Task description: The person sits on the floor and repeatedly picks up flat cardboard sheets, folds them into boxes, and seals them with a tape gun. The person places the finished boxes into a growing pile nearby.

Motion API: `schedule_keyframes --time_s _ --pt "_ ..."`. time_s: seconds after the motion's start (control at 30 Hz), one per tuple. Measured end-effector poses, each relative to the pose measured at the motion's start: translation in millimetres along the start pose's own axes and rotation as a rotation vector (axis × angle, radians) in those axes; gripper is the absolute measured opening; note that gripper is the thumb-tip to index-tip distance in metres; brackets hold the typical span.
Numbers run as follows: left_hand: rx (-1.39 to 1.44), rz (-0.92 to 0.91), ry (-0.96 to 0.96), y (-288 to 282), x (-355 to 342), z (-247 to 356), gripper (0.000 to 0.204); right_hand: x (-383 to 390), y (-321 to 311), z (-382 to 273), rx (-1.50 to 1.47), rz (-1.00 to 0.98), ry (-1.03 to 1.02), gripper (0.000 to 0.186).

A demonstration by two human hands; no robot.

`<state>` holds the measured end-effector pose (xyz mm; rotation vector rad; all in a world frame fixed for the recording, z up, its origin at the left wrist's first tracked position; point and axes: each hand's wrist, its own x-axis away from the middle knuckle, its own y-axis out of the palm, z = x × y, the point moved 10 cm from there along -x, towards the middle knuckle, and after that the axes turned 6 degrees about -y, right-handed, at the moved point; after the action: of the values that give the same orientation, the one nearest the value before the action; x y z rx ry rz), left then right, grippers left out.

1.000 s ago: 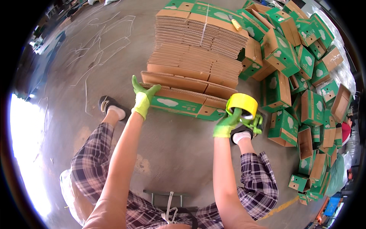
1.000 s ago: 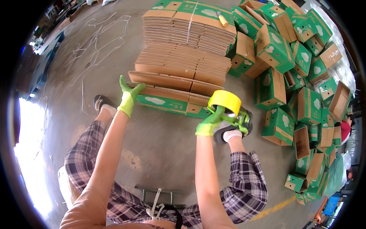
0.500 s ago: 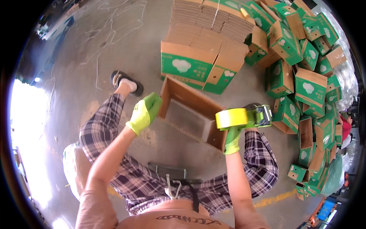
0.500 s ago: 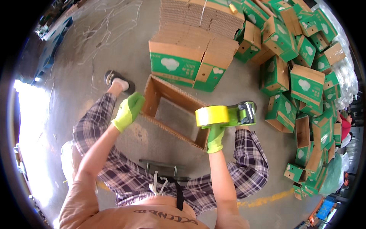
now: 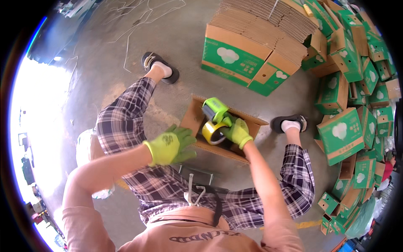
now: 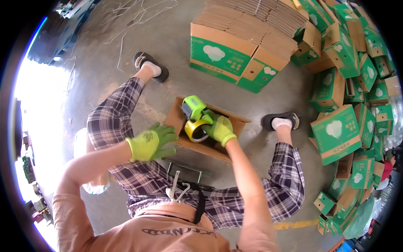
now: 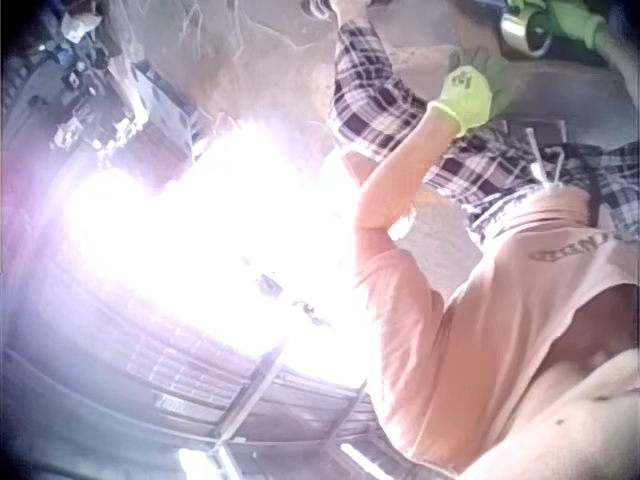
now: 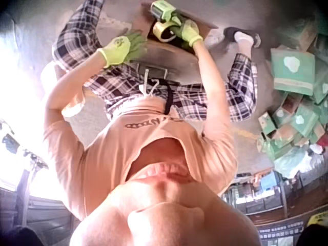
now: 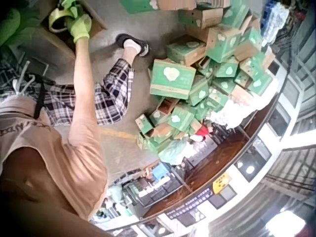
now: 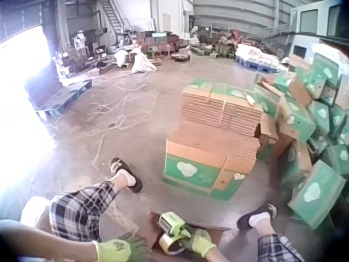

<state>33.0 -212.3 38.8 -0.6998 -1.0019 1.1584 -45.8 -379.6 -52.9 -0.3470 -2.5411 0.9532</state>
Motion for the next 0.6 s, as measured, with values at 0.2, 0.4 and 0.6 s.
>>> schedule_keyframes --time_s 0.2,0.4,0.6 --pt "-0.063 0.224 -0.236 10.5 -42.9 -47.2 0.061 9.4 -31.9 -13.1 -1.632 0.066 -0.204 0.032" --pt "0.832 0.679 -0.584 35.3 -57.4 -95.6 0.117 5.0 -106.4 96.1 -0.75 0.432 0.234 0.03" --pt "0.782 0.364 -0.387 21.5 -106.6 -87.0 0.103 98.6 -46.0 63.3 -0.312 0.82 0.021 0.032"
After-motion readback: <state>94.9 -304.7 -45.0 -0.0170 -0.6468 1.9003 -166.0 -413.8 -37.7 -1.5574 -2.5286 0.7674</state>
